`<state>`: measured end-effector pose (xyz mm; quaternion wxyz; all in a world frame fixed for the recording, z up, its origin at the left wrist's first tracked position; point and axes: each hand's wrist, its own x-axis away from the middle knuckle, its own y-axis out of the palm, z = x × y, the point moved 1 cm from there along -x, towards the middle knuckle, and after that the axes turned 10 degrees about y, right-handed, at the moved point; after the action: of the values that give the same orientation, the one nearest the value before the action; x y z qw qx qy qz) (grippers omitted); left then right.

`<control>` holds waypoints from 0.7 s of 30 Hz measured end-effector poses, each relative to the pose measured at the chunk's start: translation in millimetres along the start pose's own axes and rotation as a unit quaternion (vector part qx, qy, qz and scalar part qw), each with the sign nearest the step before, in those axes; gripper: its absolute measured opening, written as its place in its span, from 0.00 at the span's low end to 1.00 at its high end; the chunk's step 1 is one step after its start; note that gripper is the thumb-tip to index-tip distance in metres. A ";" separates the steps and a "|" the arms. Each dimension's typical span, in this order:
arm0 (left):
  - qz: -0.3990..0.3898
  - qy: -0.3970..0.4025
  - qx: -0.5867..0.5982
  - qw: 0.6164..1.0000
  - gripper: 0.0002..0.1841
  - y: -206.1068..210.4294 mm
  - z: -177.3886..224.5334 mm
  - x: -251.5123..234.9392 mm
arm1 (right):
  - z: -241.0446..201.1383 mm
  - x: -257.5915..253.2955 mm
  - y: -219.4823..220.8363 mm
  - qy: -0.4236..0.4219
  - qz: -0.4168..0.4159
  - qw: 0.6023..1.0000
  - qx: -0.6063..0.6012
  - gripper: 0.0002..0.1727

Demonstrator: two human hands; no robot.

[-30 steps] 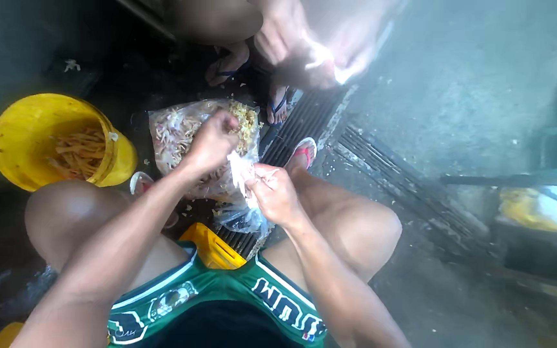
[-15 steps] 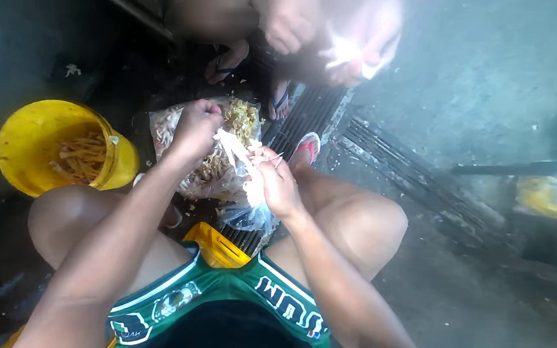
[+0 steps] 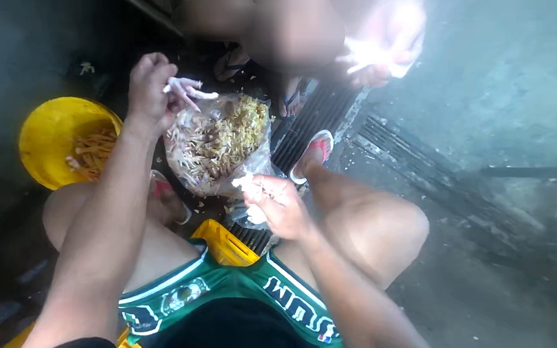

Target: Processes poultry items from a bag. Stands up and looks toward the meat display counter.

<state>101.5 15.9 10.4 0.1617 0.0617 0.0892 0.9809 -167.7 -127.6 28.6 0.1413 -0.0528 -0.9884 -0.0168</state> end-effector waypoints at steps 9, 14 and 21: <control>-0.347 -0.020 0.273 0.897 0.08 43.6 9.6 33.1 | -8.2 -18.1 -8.6 0.074 0.029 0.996 -0.031 0.18; -0.321 -0.047 0.274 0.905 0.09 52.1 0.2 37.5 | -7.2 -13.3 -10.8 0.076 0.020 0.996 -0.033 0.21; -0.321 0.010 0.111 0.940 0.09 38.4 8.5 31.8 | -7.5 -10.7 -20.3 0.047 0.063 0.996 -0.051 0.17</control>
<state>61.1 -8.1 29.1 0.4597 0.0375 0.2142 0.8611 -157.7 -149.2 32.4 0.1859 -0.1216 -0.9731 -0.0607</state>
